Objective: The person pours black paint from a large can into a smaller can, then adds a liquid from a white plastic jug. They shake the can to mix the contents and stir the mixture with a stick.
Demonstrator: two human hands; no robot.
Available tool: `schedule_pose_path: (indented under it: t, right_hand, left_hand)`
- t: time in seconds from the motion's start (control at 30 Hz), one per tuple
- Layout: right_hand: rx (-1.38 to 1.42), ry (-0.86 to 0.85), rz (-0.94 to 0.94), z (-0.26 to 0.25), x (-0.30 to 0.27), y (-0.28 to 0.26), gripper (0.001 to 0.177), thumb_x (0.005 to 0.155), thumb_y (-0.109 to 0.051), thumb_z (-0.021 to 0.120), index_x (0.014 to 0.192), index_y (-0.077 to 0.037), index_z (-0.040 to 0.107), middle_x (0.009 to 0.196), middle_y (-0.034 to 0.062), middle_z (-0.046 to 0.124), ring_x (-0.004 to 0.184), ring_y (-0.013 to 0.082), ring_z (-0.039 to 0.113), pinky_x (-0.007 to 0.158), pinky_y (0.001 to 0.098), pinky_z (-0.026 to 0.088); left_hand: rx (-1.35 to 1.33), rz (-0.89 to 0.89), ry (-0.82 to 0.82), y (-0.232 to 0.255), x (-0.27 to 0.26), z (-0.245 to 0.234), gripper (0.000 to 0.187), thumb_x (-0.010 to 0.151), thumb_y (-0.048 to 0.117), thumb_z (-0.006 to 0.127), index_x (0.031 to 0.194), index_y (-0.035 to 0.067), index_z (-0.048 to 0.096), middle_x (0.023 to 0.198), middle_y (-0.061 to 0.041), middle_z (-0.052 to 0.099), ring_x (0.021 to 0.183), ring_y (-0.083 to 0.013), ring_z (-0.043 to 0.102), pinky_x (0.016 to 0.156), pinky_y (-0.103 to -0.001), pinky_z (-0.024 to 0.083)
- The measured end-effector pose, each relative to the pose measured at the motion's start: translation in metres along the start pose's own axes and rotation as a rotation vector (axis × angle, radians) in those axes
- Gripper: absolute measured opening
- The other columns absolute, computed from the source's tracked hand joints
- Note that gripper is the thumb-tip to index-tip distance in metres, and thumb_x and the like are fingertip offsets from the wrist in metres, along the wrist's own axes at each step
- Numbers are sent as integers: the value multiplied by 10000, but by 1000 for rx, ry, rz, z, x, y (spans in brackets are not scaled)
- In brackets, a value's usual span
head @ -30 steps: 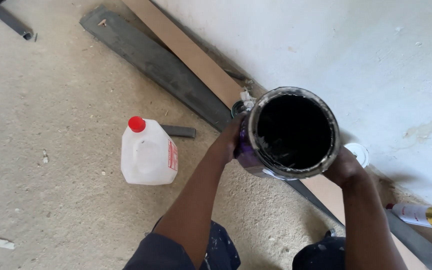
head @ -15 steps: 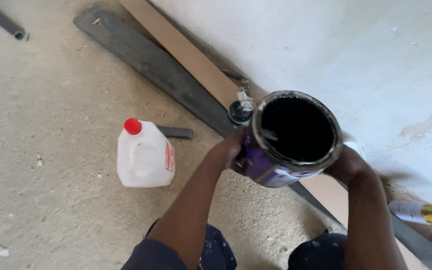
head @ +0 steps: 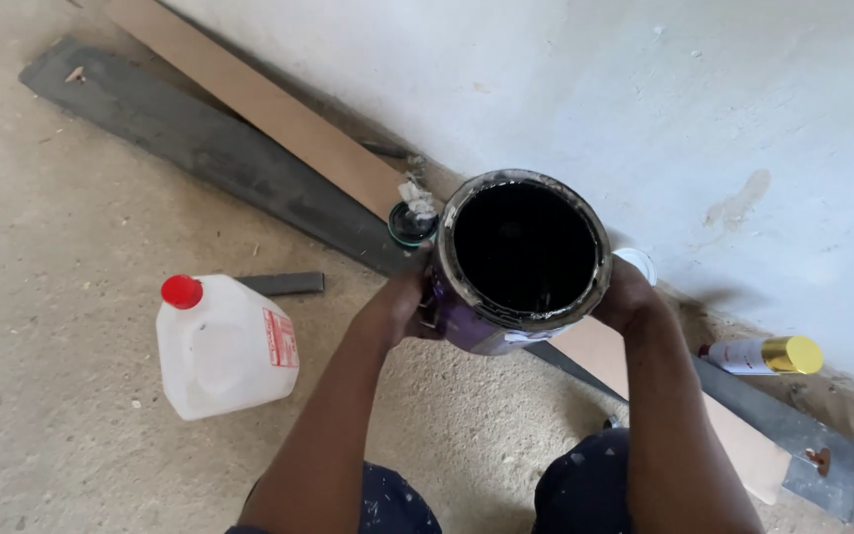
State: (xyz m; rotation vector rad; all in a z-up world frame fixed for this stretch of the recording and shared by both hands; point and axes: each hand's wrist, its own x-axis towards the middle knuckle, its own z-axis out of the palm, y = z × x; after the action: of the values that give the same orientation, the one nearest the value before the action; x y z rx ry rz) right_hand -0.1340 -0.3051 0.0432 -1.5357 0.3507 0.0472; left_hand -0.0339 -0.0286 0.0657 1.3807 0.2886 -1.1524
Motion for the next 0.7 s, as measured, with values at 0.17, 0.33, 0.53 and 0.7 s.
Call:
schedule_pose_path:
  t: [0.17, 0.33, 0.53, 0.7]
  right_hand:
    - [10, -12, 19, 32, 5, 5, 302, 865, 18, 659, 1154, 70, 730, 1144, 298, 702, 1072, 403, 678, 949, 521, 535]
    - [32, -43, 33, 2, -1, 10, 316, 854, 30, 664, 1159, 76, 732, 1152, 307, 704, 1073, 412, 682, 944, 524, 539]
    - [53, -54, 54, 0, 6, 10, 334, 839, 45, 671, 1164, 84, 735, 1162, 320, 706, 1074, 424, 688, 937, 528, 545]
    - [236, -14, 164, 15, -15, -2, 381, 792, 116, 629, 1165, 139, 704, 1106, 361, 699, 967, 512, 688, 860, 551, 537]
  left_hand:
    - [35, 83, 55, -5, 11, -31, 981, 886, 824, 435, 1499, 62, 506, 1474, -262, 533, 1360, -507, 512, 1043, -673, 477]
    - [-21, -8, 33, -32, 34, -37, 915, 895, 813, 491, 1425, 72, 582, 1377, -268, 586, 1276, -549, 554, 939, -729, 516]
    - [3, 97, -15, -5, 4, 3, 999, 862, 851, 422, 1549, 127, 464, 1504, -200, 537, 1387, -451, 513, 1081, -632, 470]
    - [19, 24, 11, -7, 7, 9, 998, 866, 864, 387, 1573, 162, 434, 1511, -172, 545, 1376, -449, 529, 1093, -618, 465]
